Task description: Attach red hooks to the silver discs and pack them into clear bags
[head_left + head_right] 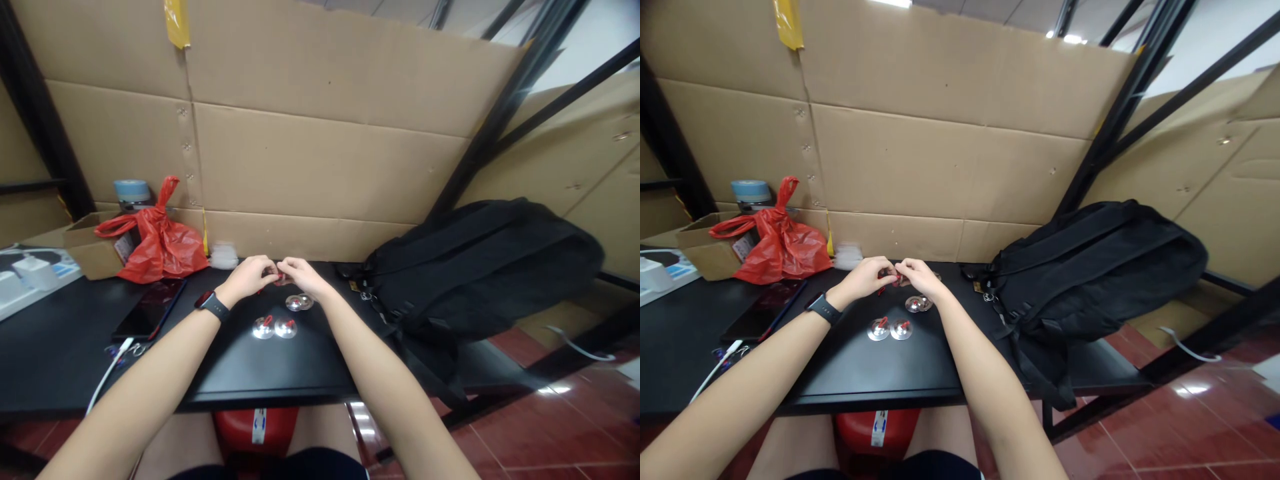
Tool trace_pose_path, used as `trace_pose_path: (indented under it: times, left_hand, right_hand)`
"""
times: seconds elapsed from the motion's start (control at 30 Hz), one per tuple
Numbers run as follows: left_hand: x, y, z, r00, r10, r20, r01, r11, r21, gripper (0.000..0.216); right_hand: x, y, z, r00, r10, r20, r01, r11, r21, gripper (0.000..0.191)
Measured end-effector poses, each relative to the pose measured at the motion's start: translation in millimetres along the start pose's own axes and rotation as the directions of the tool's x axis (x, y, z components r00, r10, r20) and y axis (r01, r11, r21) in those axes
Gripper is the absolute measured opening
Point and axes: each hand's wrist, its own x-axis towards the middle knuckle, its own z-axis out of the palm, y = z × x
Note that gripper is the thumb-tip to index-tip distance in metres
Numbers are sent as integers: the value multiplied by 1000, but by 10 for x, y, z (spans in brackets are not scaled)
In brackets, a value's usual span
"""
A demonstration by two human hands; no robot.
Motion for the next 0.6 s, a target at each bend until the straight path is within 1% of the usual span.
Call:
trace_pose_path:
  times: [0.07, 0.2, 0.27, 0.33, 0.4, 0.47, 0.53, 0.6]
  left_hand:
    - [9, 4, 6, 1000, -1, -11, 1, 1000, 6, 16]
    - [18, -15, 7, 998, -10, -56, 9, 1000, -30, 15]
    - [19, -25, -1, 997, -16, -72, 13, 999, -48, 14]
    - [19, -33, -20, 997, -23, -76, 18, 997, -70, 16]
    - [18, -55, -48, 996, -38, -79, 31, 995, -90, 17]
    - [14, -106, -77, 995, -60, -85, 52, 995, -89, 16]
    - [1, -195, -96, 995, -71, -72, 67, 997, -47, 15]
    - [-23, -308, -99, 998, -61, -29, 62, 998, 20, 13]
  right_hand:
    - [-23, -34, 35, 1000, 6, 5, -6, 996, 86, 44]
    - [-80, -119, 71, 999, 46, 10, -47, 980, 195, 44]
    - [-96, -143, 86, 999, 44, 12, -45, 976, 212, 44]
    - [-95, -145, 97, 1000, 22, -12, -20, 982, 190, 43]
    - [-79, -127, 90, 998, -5, -57, 13, 990, 141, 41]
    - [-50, -95, 47, 992, -55, -116, 62, 996, 56, 40]
    - [-16, -50, -42, 972, -149, -182, 130, 985, -110, 38]
    - [12, 9, -168, 936, -265, -232, 173, 920, -352, 32]
